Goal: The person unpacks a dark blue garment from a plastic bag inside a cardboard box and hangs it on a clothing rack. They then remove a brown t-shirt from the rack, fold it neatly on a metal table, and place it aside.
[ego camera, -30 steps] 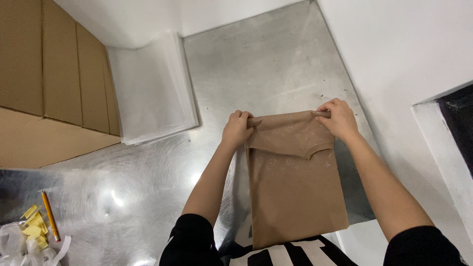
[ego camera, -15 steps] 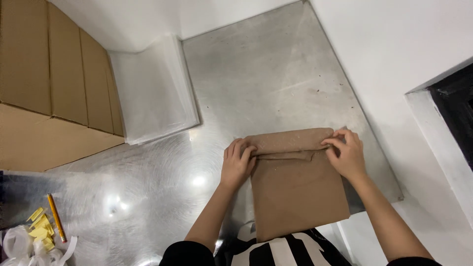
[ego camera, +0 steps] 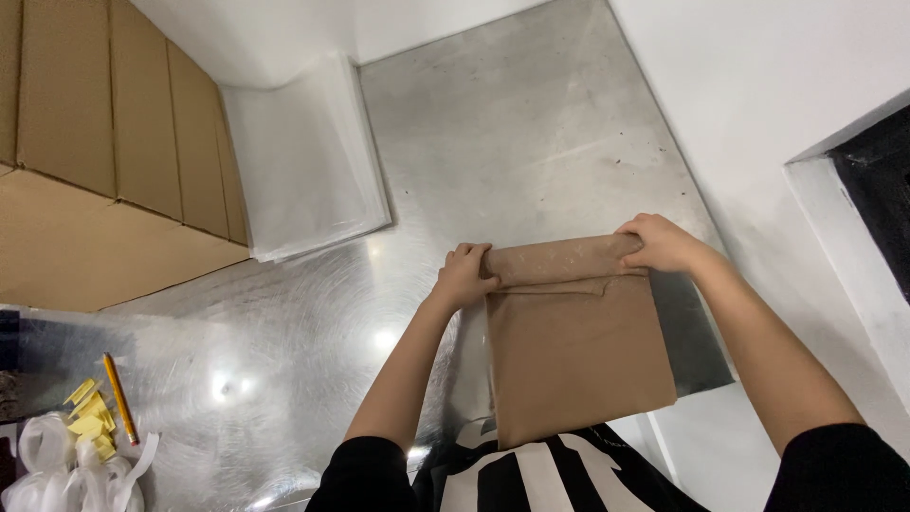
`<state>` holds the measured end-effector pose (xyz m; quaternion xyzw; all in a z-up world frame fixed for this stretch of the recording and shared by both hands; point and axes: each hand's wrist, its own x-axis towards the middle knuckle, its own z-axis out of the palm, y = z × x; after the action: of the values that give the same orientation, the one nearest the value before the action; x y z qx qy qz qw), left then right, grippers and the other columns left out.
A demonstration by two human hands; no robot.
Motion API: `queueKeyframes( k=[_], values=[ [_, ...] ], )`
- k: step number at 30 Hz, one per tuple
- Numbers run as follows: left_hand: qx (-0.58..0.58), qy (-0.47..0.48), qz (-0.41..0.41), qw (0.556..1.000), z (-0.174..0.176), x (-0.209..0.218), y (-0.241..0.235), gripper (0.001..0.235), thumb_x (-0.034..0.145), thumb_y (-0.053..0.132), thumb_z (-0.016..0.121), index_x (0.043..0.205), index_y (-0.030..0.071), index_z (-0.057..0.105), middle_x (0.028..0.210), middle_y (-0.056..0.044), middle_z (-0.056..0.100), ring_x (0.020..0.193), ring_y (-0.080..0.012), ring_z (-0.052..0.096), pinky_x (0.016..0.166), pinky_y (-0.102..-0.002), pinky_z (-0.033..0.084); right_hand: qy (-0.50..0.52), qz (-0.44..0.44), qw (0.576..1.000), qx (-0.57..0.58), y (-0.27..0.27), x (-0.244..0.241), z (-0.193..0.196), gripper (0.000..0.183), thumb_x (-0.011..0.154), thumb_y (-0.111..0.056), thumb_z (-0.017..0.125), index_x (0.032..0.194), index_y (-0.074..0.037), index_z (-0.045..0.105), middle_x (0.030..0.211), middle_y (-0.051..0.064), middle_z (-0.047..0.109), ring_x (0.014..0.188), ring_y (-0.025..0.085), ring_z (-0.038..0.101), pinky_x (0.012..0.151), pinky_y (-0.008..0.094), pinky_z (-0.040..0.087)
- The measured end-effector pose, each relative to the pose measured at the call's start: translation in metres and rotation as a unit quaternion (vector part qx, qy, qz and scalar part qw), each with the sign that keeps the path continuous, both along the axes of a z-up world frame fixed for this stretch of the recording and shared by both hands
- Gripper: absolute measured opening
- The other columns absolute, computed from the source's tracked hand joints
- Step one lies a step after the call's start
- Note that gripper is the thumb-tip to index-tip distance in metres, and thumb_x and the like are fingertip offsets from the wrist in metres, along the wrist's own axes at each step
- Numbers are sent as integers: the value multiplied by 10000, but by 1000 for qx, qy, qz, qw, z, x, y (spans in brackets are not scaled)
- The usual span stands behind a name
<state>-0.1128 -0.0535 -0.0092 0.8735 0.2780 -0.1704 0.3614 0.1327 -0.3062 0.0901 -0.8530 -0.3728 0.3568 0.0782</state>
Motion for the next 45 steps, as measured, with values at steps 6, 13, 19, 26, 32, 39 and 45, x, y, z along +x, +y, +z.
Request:
queueKeyframes(
  k=[6,13,19,26,32,39,45],
  values=[
    [183,-46,-62,980,21,28,12,530,848,244,807,1340,144,641,1317,-116,570,1251,-334,615,1060,-602,441,-161,-13,984,78,-2,52,-106,437,819,-287,855,1241,-198,784,1295,101,726,1296,377,633,1026,592,529],
    [361,-177,-25,915,4,44,18,325,943,15,728,1102,162,486,1189,-50,459,1114,-262,525,911,-454,401,-167,-165,936,263,12,-8,-83,407,1007,4,660,1368,-181,694,1403,52,651,1368,340,570,1108,504,476],
    [425,-268,-39,864,-5,-16,-11,360,1044,197,665,1378,255,544,1488,-38,520,1322,-248,535,982,-463,440,-219,-124,911,327,-24,-48,-85,564,1012,149,564,1467,-165,675,1563,122,598,1455,399,499,1185,565,422],
    [372,-242,-27,896,-15,-57,-48,502,1085,195,565,1578,247,487,1686,-47,412,1354,-242,537,1016,-461,444,-282,-110,902,307,-21,-43,-80,299,1035,-65,609,1230,-208,785,1434,-7,666,1442,283,501,1161,532,406],
    [343,-202,-16,917,-10,-61,-57,550,1114,265,542,1642,285,393,1724,-20,331,1433,-259,467,1080,-486,405,-166,26,967,190,55,-56,-39,552,1035,-452,652,1527,-216,574,1589,79,560,1550,317,400,1246,654,213],
    [295,-247,29,923,2,-64,-55,427,1127,347,530,1549,289,492,1569,13,463,1438,-271,443,1092,-459,426,-182,60,968,163,62,-71,-77,557,968,-485,729,1459,-259,594,1433,14,643,1431,223,533,1251,605,270],
    [272,-333,28,903,40,-45,-58,368,1133,266,529,1487,168,561,1621,-50,473,1522,-276,427,1184,-458,403,-280,68,922,258,25,-116,-79,555,971,-287,756,1488,-175,589,1461,44,588,1452,248,490,1234,598,262]
  ],
)
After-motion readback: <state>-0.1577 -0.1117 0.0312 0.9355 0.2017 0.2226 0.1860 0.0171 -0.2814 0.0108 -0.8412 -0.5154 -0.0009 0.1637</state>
